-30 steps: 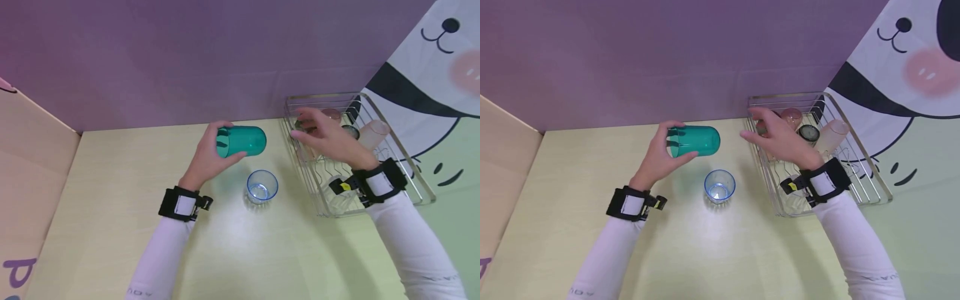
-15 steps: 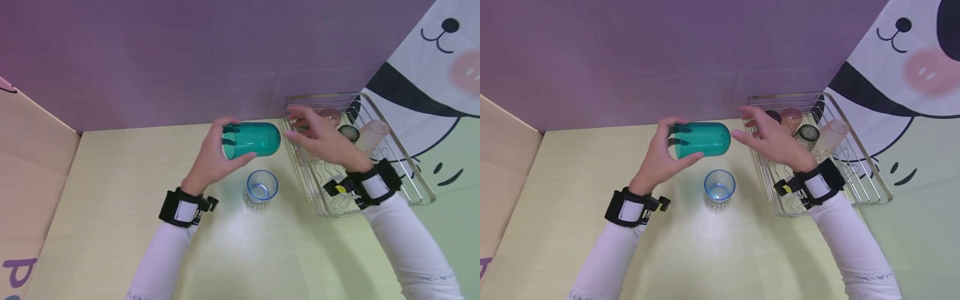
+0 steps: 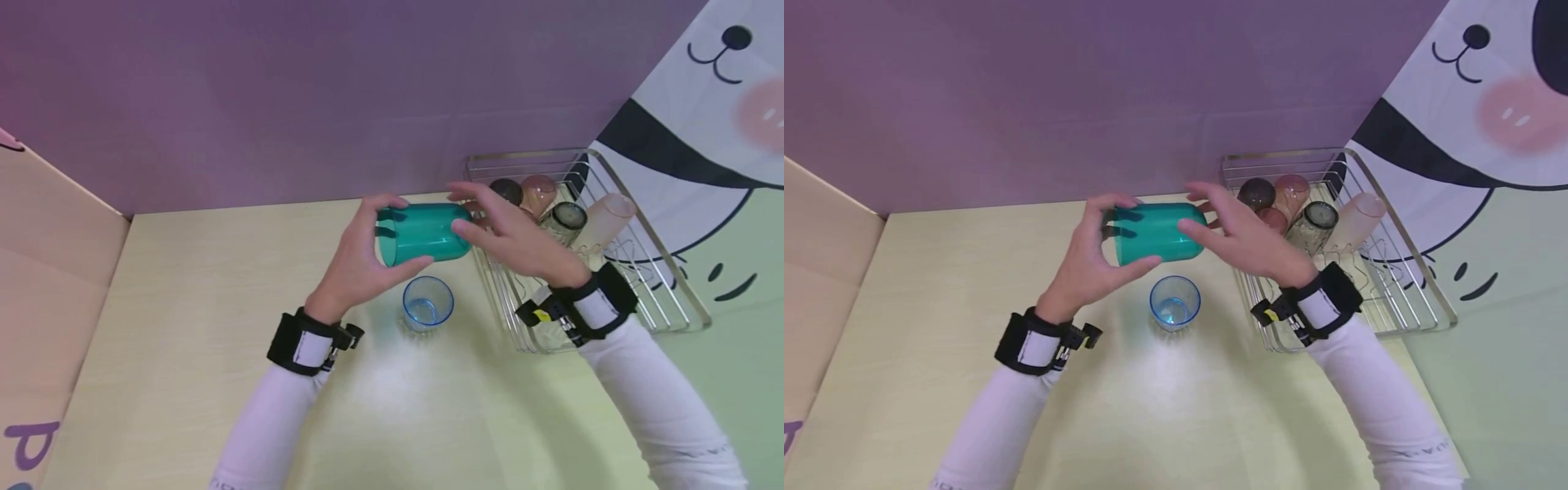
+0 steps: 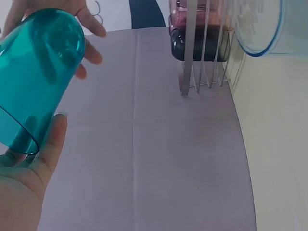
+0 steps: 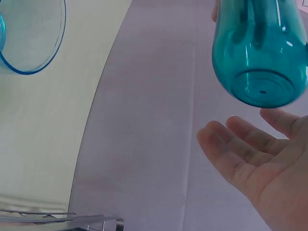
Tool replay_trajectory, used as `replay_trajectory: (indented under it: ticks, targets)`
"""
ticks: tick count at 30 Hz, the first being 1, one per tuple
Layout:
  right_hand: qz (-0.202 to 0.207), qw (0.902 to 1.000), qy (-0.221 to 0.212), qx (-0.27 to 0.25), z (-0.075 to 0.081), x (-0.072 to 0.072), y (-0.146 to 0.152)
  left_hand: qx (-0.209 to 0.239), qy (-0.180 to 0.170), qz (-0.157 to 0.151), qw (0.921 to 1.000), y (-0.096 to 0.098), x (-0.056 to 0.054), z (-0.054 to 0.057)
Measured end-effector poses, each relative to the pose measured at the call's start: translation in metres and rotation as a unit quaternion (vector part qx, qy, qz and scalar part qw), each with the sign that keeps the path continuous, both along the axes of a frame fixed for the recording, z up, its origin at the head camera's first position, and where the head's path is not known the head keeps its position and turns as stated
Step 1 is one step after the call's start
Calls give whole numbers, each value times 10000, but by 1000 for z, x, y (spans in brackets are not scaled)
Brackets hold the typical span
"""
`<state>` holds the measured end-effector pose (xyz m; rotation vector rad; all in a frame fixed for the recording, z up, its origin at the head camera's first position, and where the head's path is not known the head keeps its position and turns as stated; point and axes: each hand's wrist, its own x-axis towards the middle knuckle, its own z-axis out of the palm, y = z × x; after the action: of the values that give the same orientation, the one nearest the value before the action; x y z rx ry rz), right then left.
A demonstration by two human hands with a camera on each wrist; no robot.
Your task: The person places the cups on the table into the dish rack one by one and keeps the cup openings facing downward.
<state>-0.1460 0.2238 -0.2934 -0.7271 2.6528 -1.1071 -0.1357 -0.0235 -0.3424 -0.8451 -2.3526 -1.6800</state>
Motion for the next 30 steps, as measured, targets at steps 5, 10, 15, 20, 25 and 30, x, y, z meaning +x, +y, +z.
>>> replay_trajectory:
  ticks: [5, 10, 15, 20, 25, 30]
  targets:
    - [121, 9999, -12, 4, -2, 1, -2, -5, 218, -10, 9998, 4, 1, -3]
    - [208, 9994, -232, -160, -5, 3, -3, 17, 409, 19, 9992, 9, 2, -6]
    - [180, 9987, -281, -384, -9, 3, -1, 32, 333, 25, 9994, 15, 4, -8]
    - [192, 9986, -299, -386, -12, 3, 1, 13, 212, 14, 9998, 17, 7, -9]
    - [304, 9977, -251, -554, -14, 1, 1, -18, 193, 30, 9998, 17, 9, -9]
    - [428, 9949, -287, -869, -15, 0, 0, -62, 212, 19, 9998, 17, 9, -9]
